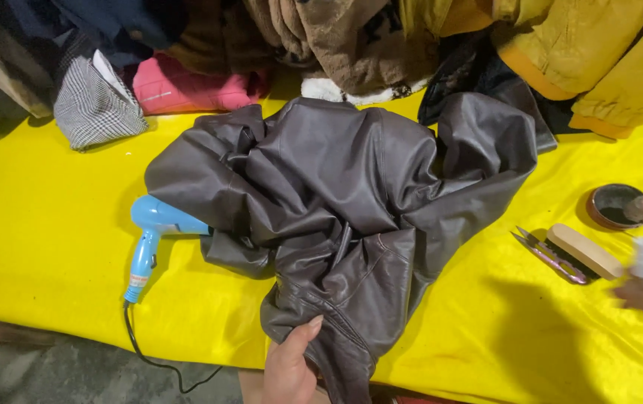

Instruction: The person repairs a tear on a dark leather jacket laid on a yellow surface. They apply a liquid from a spray bottle, rub the area with a sponge, use scissors to trim the torn edge, and apply heat with a blue hairdryer. The person repeats the process on a second tear on the jacket sleeve.

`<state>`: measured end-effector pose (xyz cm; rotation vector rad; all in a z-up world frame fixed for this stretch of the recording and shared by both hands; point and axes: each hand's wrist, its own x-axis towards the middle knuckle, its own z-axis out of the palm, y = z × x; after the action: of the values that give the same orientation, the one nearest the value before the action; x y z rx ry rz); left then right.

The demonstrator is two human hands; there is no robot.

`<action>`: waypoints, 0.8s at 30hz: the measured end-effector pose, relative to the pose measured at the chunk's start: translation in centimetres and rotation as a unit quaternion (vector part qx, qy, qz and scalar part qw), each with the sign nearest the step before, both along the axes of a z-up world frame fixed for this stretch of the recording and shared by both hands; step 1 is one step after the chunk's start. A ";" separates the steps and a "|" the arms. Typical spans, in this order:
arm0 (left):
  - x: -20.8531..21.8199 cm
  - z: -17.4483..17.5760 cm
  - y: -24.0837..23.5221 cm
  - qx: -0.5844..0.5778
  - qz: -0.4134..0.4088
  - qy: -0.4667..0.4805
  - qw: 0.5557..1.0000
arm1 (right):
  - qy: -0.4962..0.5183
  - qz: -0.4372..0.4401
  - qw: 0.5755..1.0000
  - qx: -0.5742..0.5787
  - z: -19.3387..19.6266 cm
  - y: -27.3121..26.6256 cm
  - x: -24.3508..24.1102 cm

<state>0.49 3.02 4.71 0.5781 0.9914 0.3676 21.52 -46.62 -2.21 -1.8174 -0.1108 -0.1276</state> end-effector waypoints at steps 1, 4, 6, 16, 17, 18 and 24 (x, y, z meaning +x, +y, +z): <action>-0.1 0.1 -0.1 0.003 -0.001 -0.012 1.000 | 0.009 0.015 0.999 0.034 3.1 6.1 -2.3; -0.8 -1.2 0.5 0.033 -0.024 -0.019 0.999 | 0.126 0.097 0.987 0.032 9.4 17.6 -7.3; -1.0 -0.6 0.5 0.060 -0.046 -0.012 0.997 | 0.235 0.158 0.959 -0.004 11.0 22.3 -8.4; -1.6 -2.1 1.0 0.060 -0.065 0.006 0.996 | -0.109 0.296 0.949 -0.030 9.6 32.5 -10.9; -1.9 -3.4 1.1 0.099 -0.057 0.030 0.993 | -0.162 0.377 0.890 -0.199 6.1 33.6 -11.6; -1.6 -2.4 0.8 0.100 -0.058 0.029 0.993 | -0.163 0.375 0.891 -0.198 6.8 33.5 -11.0; -1.5 -0.6 0.5 0.036 -0.023 -0.085 0.995 | -0.022 0.168 0.982 -0.078 11.6 31.1 -7.3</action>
<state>-0.99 3.52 4.08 0.6235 0.8029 0.4050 14.20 -15.48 9.42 -1.9254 -0.4676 0.0817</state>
